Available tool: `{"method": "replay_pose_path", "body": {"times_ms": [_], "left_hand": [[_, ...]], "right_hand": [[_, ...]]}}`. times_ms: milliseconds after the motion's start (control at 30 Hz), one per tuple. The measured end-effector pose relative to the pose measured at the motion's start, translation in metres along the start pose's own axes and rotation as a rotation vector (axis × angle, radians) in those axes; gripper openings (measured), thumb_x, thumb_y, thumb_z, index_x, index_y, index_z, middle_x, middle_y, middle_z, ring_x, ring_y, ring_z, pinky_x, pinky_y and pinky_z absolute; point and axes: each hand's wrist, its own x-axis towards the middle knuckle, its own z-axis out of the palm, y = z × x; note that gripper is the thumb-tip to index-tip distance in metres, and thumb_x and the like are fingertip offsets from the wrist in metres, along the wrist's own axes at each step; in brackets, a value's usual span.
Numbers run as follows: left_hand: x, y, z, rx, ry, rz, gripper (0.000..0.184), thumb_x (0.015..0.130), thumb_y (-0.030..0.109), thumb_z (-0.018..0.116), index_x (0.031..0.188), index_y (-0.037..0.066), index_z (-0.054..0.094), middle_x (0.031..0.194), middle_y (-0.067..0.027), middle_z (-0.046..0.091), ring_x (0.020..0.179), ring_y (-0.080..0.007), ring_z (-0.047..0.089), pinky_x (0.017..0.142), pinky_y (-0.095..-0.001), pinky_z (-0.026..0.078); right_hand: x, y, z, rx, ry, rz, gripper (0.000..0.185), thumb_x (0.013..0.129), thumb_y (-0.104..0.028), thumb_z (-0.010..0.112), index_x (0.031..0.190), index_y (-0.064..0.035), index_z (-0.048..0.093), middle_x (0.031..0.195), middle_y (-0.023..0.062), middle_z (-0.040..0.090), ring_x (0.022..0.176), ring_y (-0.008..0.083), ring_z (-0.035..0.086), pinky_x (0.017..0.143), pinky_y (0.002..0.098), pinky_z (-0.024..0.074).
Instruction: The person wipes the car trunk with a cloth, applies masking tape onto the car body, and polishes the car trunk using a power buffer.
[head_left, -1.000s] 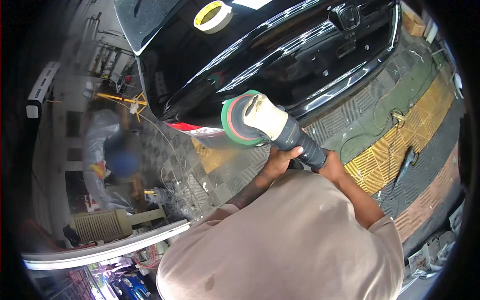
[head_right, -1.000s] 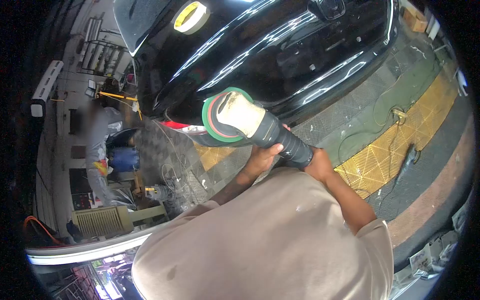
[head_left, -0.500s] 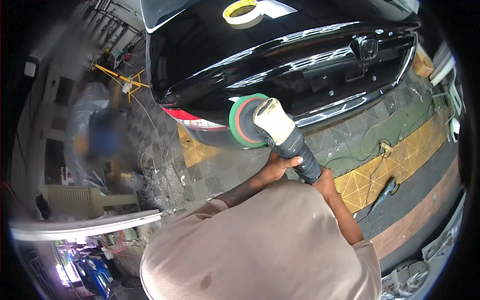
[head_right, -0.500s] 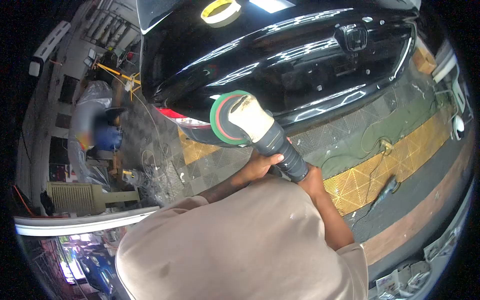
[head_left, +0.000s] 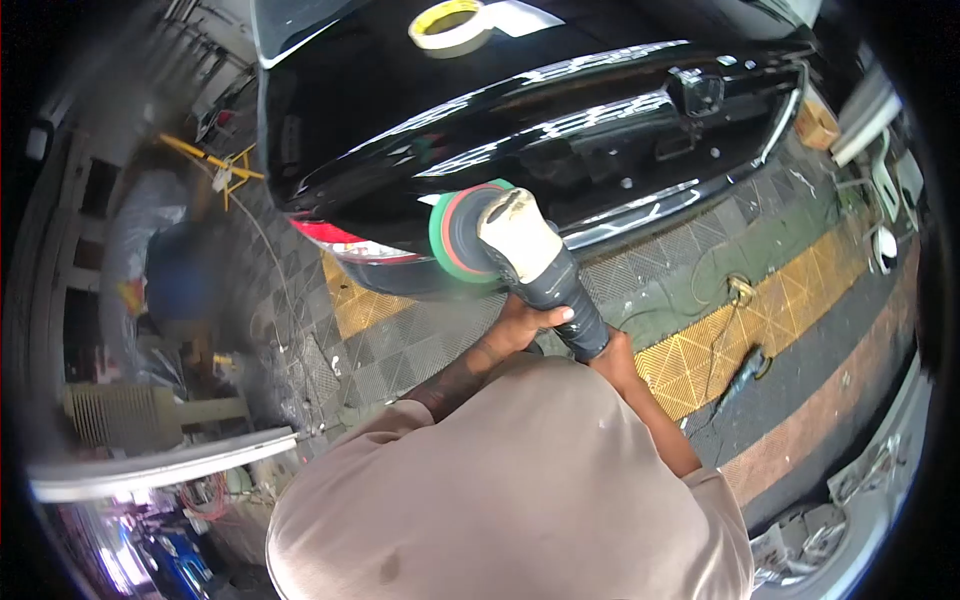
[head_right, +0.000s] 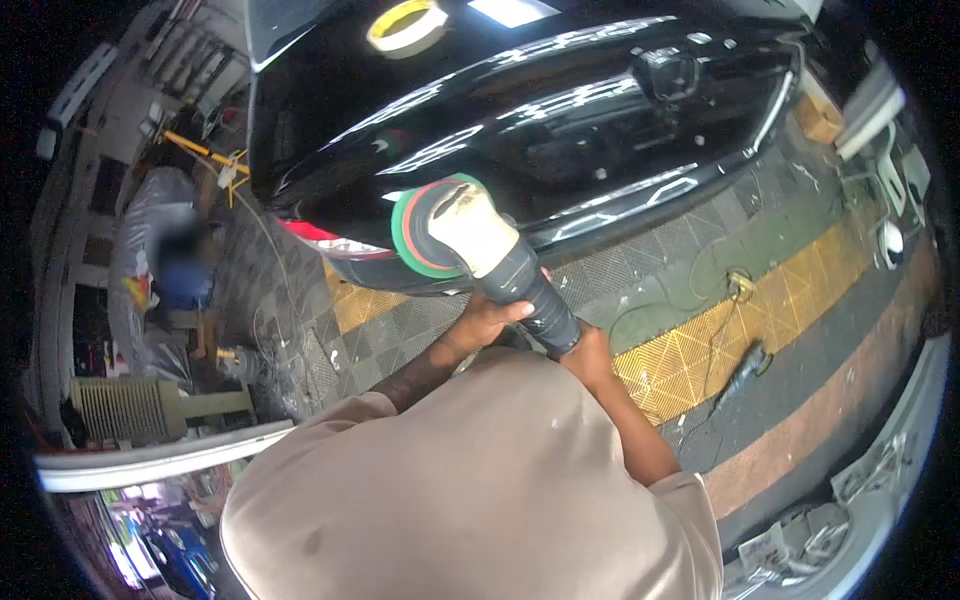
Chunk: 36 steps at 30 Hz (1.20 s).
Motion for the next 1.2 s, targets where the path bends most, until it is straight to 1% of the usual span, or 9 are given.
{"method": "replay_pose_path", "body": {"times_ms": [67,333,400,533,733,800,933,1100,1200], "left_hand": [[0.001,0.006,0.000,0.012,-0.025,-0.048,0.052,0.077,0.020,0.074,0.123,0.002,0.057,0.119,-0.0094,0.060,0.112,-0.0206,0.056,0.100,-0.0382,0.044],[0.033,0.000,-0.001,-0.008,-0.214,-0.089,0.053,0.075,0.017,0.079,0.121,0.003,0.056,0.112,-0.0081,0.060,0.106,-0.0195,0.058,0.095,-0.0371,0.047],[0.043,0.007,0.012,-0.018,-0.222,-0.174,0.055,0.073,0.016,0.081,0.120,0.003,0.056,0.112,-0.0072,0.060,0.105,-0.0187,0.058,0.093,-0.0363,0.048],[0.033,0.009,0.007,-0.001,-0.188,-0.160,0.055,0.072,0.016,0.081,0.120,0.004,0.057,0.111,-0.0065,0.060,0.105,-0.0179,0.058,0.093,-0.0357,0.047],[0.015,-0.003,-0.002,0.018,-0.062,-0.072,0.054,0.073,0.014,0.079,0.121,0.004,0.056,0.110,-0.0071,0.061,0.104,-0.0185,0.058,0.093,-0.0365,0.048],[0.011,-0.007,-0.003,0.028,-0.027,-0.032,0.054,0.074,0.016,0.079,0.121,0.003,0.056,0.110,-0.0071,0.061,0.104,-0.0185,0.059,0.094,-0.0370,0.048],[-0.005,0.005,-0.001,0.095,0.031,-0.034,0.052,0.076,0.016,0.075,0.121,0.002,0.055,0.113,-0.0096,0.061,0.107,-0.0199,0.059,0.096,-0.0384,0.047],[-0.014,0.021,0.009,-0.028,0.056,-0.013,0.055,0.077,0.013,0.071,0.126,0.001,0.050,0.119,-0.0134,0.058,0.114,-0.0242,0.056,0.100,-0.0423,0.045],[-0.014,0.022,0.010,-0.044,0.048,-0.031,0.057,0.077,0.011,0.070,0.128,0.001,0.047,0.122,-0.0141,0.056,0.118,-0.0251,0.053,0.103,-0.0436,0.042]], "right_hand": [[0.000,0.009,0.006,0.022,0.028,-0.107,0.029,0.067,-0.005,0.074,0.092,0.0063,0.067,0.084,0.0214,0.071,0.080,0.0234,0.072,0.072,0.0362,0.0539],[-0.006,0.014,0.023,0.185,0.131,0.001,0.029,0.066,-0.003,0.072,0.094,0.0067,0.066,0.084,0.0193,0.071,0.080,0.0223,0.070,0.072,0.0354,0.0535],[-0.002,0.023,0.019,0.197,0.183,0.017,0.030,0.066,-0.003,0.072,0.093,0.0070,0.066,0.085,0.0190,0.071,0.081,0.0216,0.070,0.073,0.0357,0.0534],[-0.007,0.016,0.025,0.189,0.167,0.063,0.031,0.066,-0.004,0.073,0.094,0.0072,0.066,0.085,0.0186,0.071,0.082,0.0208,0.069,0.074,0.0356,0.0534],[-0.001,0.015,0.017,0.181,0.009,0.063,0.030,0.066,-0.005,0.073,0.094,0.0056,0.067,0.087,0.0177,0.072,0.084,0.0188,0.069,0.075,0.0352,0.0533],[0.001,0.013,0.014,0.191,-0.011,-0.009,0.030,0.065,-0.007,0.077,0.091,0.0038,0.067,0.082,0.0124,0.071,0.077,0.0166,0.067,0.072,0.0335,0.0527],[0.008,0.023,0.012,0.158,-0.064,-0.029,0.033,0.065,-0.008,0.078,0.093,0.0043,0.067,0.083,0.0147,0.071,0.077,0.0172,0.067,0.072,0.0343,0.0529],[0.009,0.015,0.010,0.002,-0.127,-0.012,0.034,0.068,-0.011,0.080,0.095,0.0050,0.067,0.086,0.0171,0.072,0.078,0.0169,0.067,0.072,0.0361,0.0533],[0.007,0.012,0.012,0.060,-0.131,-0.043,0.033,0.068,-0.012,0.080,0.094,0.0049,0.067,0.085,0.0164,0.072,0.078,0.0169,0.068,0.072,0.0359,0.0532]]}}
